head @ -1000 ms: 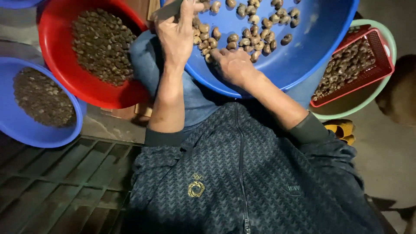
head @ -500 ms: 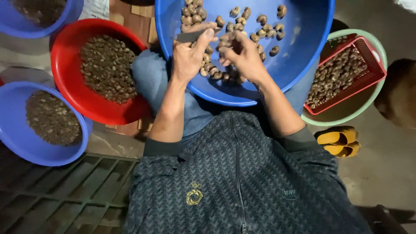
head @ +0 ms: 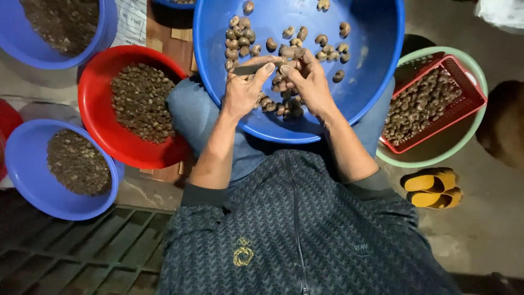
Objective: A person sits on the floor and manually sorts nuts into different colored bowls, using a small knife to assist in processing each nut.
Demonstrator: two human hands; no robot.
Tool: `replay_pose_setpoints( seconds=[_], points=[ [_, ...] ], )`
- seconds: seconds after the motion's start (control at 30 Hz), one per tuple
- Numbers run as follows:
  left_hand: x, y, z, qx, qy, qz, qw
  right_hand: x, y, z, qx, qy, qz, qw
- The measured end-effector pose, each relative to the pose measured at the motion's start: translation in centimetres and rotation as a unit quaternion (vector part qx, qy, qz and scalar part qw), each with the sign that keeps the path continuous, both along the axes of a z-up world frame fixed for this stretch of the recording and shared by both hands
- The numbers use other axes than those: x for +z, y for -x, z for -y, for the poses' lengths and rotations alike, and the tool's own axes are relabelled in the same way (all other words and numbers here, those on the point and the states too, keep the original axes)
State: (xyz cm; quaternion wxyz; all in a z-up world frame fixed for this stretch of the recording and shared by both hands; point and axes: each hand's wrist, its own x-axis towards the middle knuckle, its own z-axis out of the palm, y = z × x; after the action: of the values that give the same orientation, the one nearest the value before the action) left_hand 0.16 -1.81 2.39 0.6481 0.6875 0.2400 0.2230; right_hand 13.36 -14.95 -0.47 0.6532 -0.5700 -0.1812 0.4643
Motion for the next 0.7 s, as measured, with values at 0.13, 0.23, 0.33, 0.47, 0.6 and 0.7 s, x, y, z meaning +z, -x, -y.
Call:
replay_pose_setpoints(
  seconds=[0.13,0.23,0.33,0.47,0.6,0.7],
  points=[
    [-0.7,-0.1,-0.1,0.003,-0.036,0.001,0.999,-0.4,0.0,0.1,0.022,-0.036,0.044,0.998],
    [-1.1,-0.4,-0.2,-0.029,-0.027,0.049,0.998,0.5,0.3,0.2,0.019,0.018,0.139,0.990],
    [-0.8,-0.2,0.0,-0.040,-0.030,0.022,0.999,-0.1,0.4,0.3,0.009,0.030,0.190,0.981],
    [-1.2,-0.2,0.1,-0.005,0.020,-0.012,1.000,1.1,0.5,0.1,0.028,-0.013,0.147,0.989],
    [-1.0,-0.4,0.2,-0.037,-0.032,0.041,0.998,1.1,0.5,0.1,0.012,0.020,0.191,0.981],
    [-1.3,-0.5,0.6,-0.024,-0.033,0.033,0.999,1.2,0.6,0.1,0.008,0.047,0.219,0.974]
  ],
)
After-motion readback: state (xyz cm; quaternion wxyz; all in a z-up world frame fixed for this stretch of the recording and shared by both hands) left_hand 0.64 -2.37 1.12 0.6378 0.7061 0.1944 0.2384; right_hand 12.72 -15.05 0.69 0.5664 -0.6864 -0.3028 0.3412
